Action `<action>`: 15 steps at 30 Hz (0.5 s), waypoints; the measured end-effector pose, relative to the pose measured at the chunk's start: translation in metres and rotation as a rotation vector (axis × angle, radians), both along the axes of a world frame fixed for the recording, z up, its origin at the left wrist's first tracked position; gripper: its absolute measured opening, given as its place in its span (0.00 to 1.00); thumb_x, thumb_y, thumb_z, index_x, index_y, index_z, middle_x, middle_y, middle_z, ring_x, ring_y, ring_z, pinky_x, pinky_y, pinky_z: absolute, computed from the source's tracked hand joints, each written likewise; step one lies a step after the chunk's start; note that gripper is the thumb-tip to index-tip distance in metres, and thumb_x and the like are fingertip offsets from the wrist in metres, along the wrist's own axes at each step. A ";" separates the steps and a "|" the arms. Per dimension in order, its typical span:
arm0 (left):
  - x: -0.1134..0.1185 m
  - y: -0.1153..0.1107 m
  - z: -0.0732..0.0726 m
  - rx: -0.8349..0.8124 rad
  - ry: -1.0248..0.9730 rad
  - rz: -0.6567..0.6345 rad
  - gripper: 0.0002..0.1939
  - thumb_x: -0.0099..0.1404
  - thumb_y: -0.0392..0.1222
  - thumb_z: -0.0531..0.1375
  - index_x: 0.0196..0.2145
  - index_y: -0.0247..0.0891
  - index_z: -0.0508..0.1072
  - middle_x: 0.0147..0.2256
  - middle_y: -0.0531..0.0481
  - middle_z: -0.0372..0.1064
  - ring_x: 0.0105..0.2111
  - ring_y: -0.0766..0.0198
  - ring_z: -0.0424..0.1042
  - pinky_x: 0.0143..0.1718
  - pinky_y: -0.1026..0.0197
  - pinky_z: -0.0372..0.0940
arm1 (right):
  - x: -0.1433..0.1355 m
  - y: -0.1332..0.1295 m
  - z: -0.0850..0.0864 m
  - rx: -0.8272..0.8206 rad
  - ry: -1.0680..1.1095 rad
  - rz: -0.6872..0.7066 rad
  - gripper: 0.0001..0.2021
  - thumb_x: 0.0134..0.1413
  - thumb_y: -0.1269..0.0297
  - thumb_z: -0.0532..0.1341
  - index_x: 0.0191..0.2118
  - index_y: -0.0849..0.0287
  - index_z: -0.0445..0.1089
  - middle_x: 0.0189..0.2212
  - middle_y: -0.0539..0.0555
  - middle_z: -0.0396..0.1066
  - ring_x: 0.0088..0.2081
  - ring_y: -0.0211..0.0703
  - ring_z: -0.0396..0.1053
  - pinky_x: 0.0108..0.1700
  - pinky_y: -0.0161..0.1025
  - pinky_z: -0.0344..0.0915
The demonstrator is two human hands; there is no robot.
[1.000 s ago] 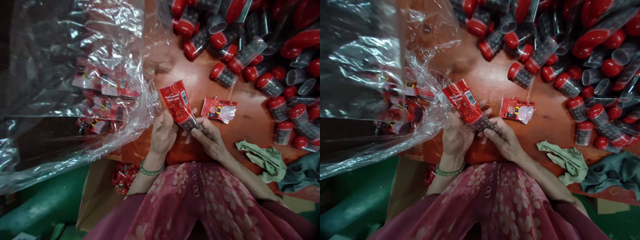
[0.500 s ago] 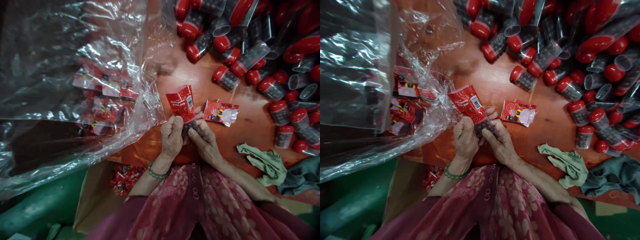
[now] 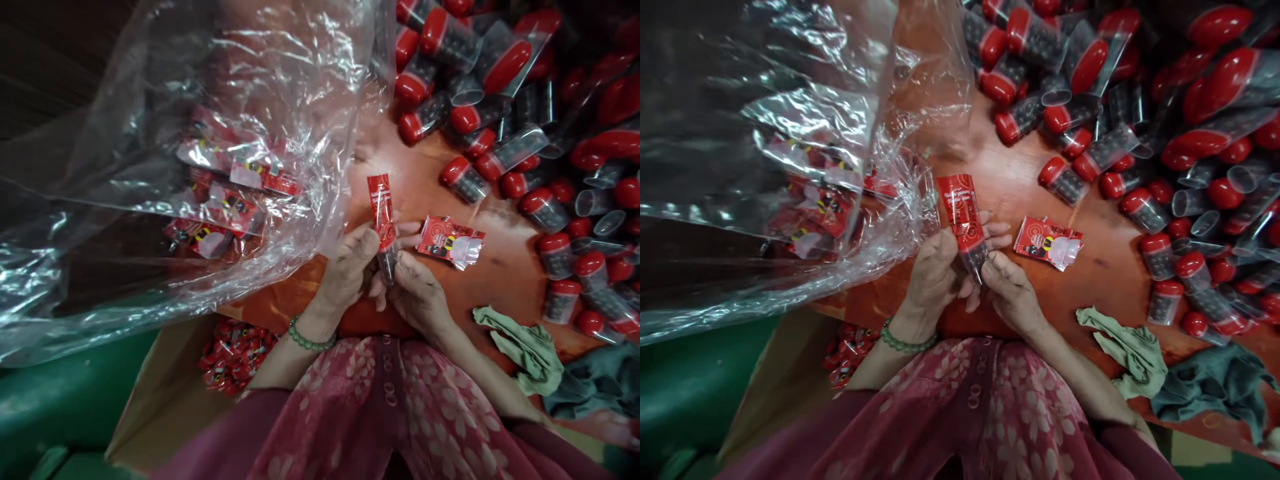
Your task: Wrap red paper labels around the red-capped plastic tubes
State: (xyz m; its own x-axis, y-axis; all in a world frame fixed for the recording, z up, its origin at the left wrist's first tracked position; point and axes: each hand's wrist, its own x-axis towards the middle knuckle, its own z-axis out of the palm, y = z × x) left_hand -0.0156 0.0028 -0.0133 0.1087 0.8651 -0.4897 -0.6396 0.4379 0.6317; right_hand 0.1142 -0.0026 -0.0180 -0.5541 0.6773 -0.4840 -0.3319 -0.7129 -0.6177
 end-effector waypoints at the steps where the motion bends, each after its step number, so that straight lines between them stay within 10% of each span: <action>1: 0.000 0.001 0.000 0.017 -0.025 -0.017 0.33 0.56 0.66 0.66 0.52 0.40 0.75 0.45 0.40 0.80 0.10 0.73 0.63 0.09 0.65 0.61 | 0.000 0.000 0.001 -0.010 0.009 0.009 0.20 0.53 0.46 0.66 0.34 0.54 0.60 0.23 0.48 0.72 0.19 0.37 0.66 0.23 0.35 0.65; 15: -0.004 -0.007 -0.007 0.161 0.067 -0.044 0.30 0.56 0.55 0.70 0.53 0.40 0.74 0.51 0.38 0.77 0.15 0.76 0.62 0.14 0.68 0.64 | -0.003 -0.006 -0.011 0.171 -0.122 -0.105 0.16 0.60 0.47 0.62 0.40 0.53 0.61 0.28 0.47 0.72 0.25 0.38 0.69 0.28 0.36 0.69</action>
State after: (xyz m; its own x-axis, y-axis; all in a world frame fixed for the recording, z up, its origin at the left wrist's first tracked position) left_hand -0.0200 -0.0044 -0.0204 0.1198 0.9279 -0.3530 -0.5762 0.3545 0.7364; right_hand 0.1108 -0.0090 -0.0285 -0.4206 0.8064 -0.4158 -0.3146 -0.5595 -0.7668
